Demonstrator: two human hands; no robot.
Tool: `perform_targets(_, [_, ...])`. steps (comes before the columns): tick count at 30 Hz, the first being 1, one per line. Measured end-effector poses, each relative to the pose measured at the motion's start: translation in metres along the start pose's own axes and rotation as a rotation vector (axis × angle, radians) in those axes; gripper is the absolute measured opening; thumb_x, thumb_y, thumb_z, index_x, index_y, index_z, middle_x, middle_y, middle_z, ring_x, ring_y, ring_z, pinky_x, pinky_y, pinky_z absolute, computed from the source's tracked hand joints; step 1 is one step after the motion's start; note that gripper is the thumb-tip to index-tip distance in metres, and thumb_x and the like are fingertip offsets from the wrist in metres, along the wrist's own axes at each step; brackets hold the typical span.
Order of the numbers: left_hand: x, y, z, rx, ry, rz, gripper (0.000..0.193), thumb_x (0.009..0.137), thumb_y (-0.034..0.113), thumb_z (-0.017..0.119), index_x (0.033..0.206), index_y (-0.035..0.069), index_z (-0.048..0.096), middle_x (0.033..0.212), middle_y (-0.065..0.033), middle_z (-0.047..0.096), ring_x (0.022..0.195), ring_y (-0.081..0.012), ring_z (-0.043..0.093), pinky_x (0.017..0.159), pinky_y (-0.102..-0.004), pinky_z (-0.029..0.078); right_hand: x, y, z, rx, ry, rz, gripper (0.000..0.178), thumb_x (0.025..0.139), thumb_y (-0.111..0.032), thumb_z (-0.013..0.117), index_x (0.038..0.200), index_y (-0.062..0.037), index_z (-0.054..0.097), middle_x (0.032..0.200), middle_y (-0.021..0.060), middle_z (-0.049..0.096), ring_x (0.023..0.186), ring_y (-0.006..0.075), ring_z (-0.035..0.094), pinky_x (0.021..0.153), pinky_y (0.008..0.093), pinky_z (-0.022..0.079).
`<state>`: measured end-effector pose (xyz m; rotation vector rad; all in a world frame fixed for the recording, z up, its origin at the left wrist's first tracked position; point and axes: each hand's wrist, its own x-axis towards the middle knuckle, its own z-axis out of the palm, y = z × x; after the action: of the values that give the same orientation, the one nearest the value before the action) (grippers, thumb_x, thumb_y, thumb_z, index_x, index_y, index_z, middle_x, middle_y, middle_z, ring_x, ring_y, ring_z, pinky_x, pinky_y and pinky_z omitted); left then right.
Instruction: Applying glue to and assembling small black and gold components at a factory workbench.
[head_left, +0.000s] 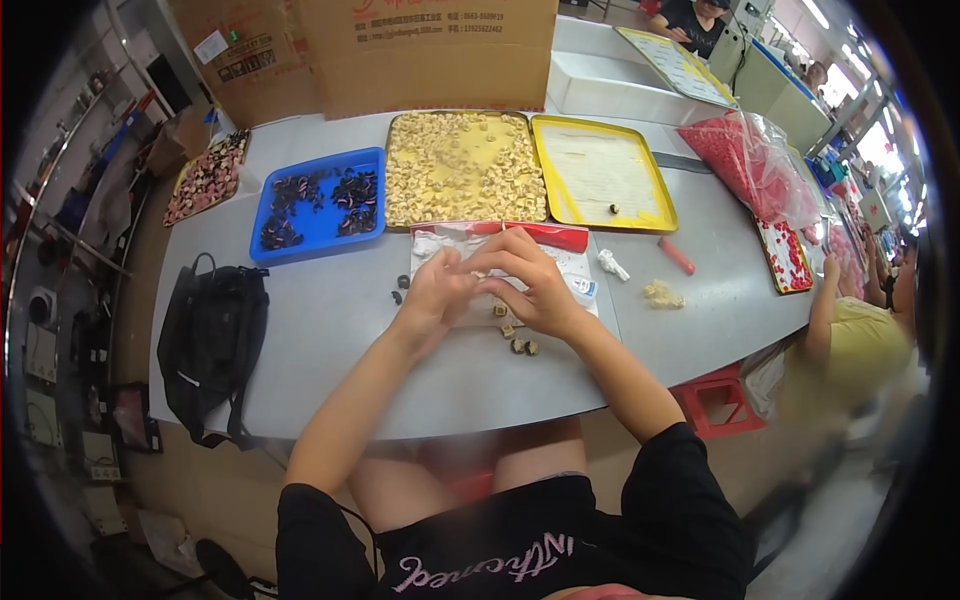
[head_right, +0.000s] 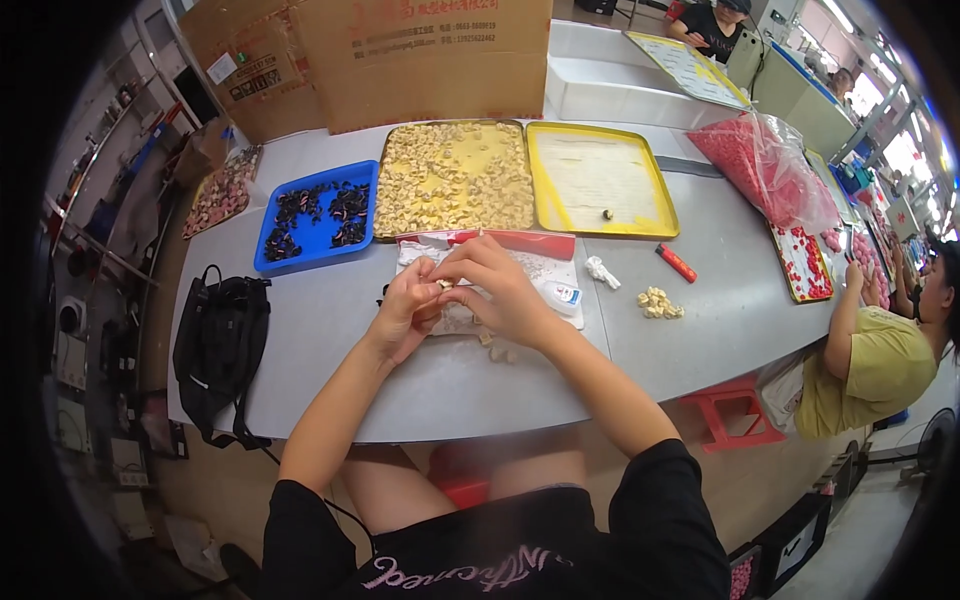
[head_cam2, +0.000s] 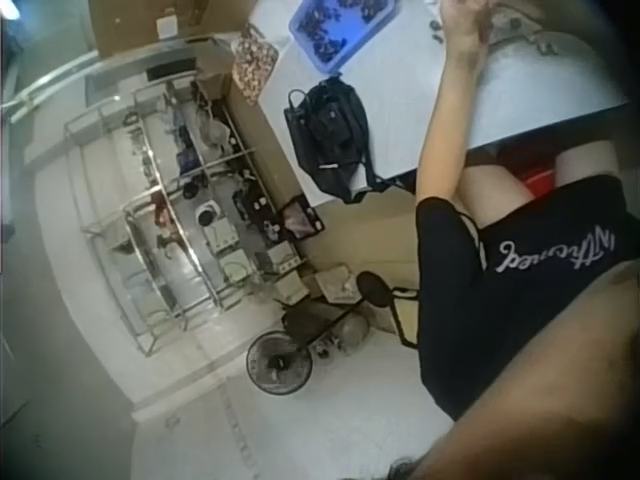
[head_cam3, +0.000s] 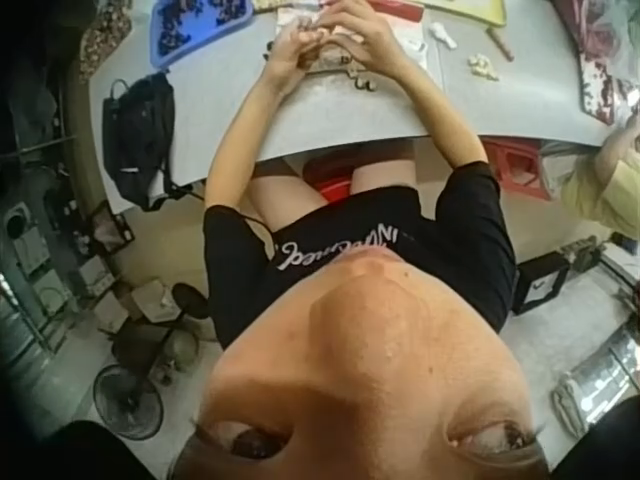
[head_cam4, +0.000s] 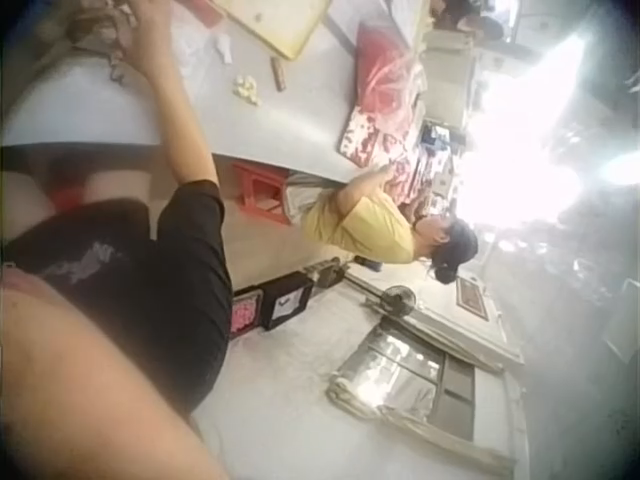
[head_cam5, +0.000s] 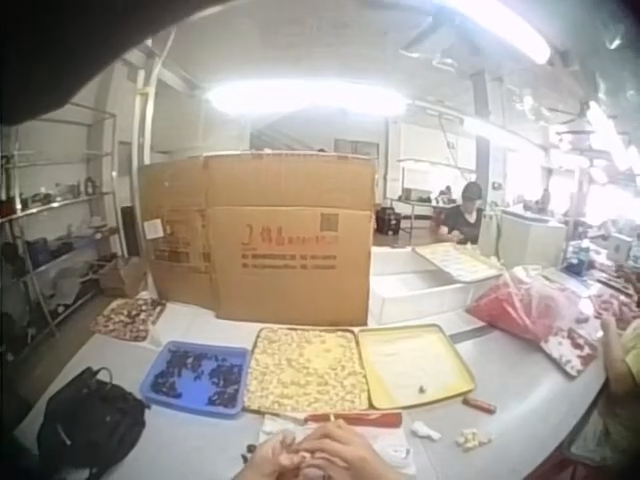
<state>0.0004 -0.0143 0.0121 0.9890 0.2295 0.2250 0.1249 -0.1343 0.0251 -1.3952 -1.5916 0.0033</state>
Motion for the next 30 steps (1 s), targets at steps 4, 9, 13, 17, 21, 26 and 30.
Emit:
perform_targets(4, [0.001, -0.001, -0.015, -0.002, -0.06, -0.028, 0.034, 0.078, 0.022, 0.067, 0.093, 0.012, 0.038, 0.09, 0.0013, 0.045, 0.076, -0.0018, 0.045, 0.067, -0.0179, 0.043, 0.002, 0.0, 0.004, -0.001, -0.005, -0.004, 0.023, 0.071, -0.001, 0.066, 0.093, -0.0034, 0.061, 0.089, 0.0087, 0.055, 0.087, 0.0281, 0.05, 0.077, 0.0359, 0.042])
perform_targets(9, [0.002, -0.002, -0.011, 0.001, -0.048, -0.005, 0.032, 0.078, 0.022, 0.065, 0.091, 0.015, 0.036, 0.084, 0.0034, 0.044, 0.064, -0.0006, 0.038, 0.055, -0.0162, 0.032, 0.002, 0.002, 0.003, -0.047, -0.004, -0.003, 0.023, 0.07, 0.003, 0.064, 0.092, -0.0029, 0.063, 0.09, 0.008, 0.058, 0.087, 0.0267, 0.052, 0.078, 0.0351, 0.042])
perform_targets(13, [0.004, -0.002, -0.015, -0.035, -0.066, -0.028, 0.033, 0.079, 0.021, 0.067, 0.091, 0.013, 0.037, 0.09, 0.0004, 0.045, 0.086, -0.0057, 0.048, 0.069, -0.0213, 0.042, 0.003, 0.001, 0.004, -0.017, 0.006, 0.01, 0.021, 0.07, 0.0, 0.066, 0.09, -0.0035, 0.061, 0.089, 0.0089, 0.057, 0.087, 0.0302, 0.051, 0.078, 0.0388, 0.041])
perform_targets(17, [0.006, -0.002, -0.004, -0.038, -0.092, -0.032, 0.033, 0.078, 0.023, 0.067, 0.091, 0.014, 0.038, 0.086, 0.0028, 0.045, 0.079, -0.0039, 0.047, 0.064, -0.0195, 0.039, 0.0, -0.001, -0.005, -0.065, -0.01, 0.021, 0.021, 0.07, -0.001, 0.066, 0.091, -0.0041, 0.061, 0.089, 0.009, 0.057, 0.089, 0.0311, 0.052, 0.082, 0.0404, 0.041])
perform_targets(21, [0.0, -0.004, -0.007, 0.122, 0.017, -0.003, 0.031, 0.076, 0.032, 0.064, 0.088, 0.019, 0.038, 0.073, 0.0084, 0.04, 0.053, 0.0015, 0.034, 0.044, -0.0142, 0.025, -0.003, 0.005, 0.005, -0.041, -0.001, -0.009, 0.025, 0.068, 0.003, 0.062, 0.092, -0.0048, 0.062, 0.088, 0.01, 0.057, 0.089, 0.0284, 0.053, 0.084, 0.038, 0.041])
perform_targets(26, [0.002, -0.007, -0.013, 0.115, 0.017, -0.011, 0.029, 0.076, 0.029, 0.061, 0.09, 0.019, 0.038, 0.075, 0.0084, 0.043, 0.05, 0.0029, 0.03, 0.041, -0.0118, 0.022, -0.005, 0.006, 0.009, 0.013, 0.021, -0.022, 0.02, 0.073, -0.003, 0.065, 0.092, -0.0062, 0.061, 0.09, 0.0086, 0.055, 0.091, 0.0291, 0.051, 0.085, 0.0399, 0.039])
perform_targets(30, [0.003, -0.006, -0.001, 0.044, -0.012, 0.015, 0.029, 0.077, 0.027, 0.061, 0.09, 0.017, 0.038, 0.081, 0.006, 0.044, 0.054, 0.0019, 0.031, 0.045, -0.0129, 0.024, -0.005, 0.004, 0.004, 0.024, 0.038, -0.016, 0.02, 0.073, -0.003, 0.065, 0.092, -0.0056, 0.06, 0.09, 0.0089, 0.056, 0.091, 0.0291, 0.05, 0.084, 0.0397, 0.039])
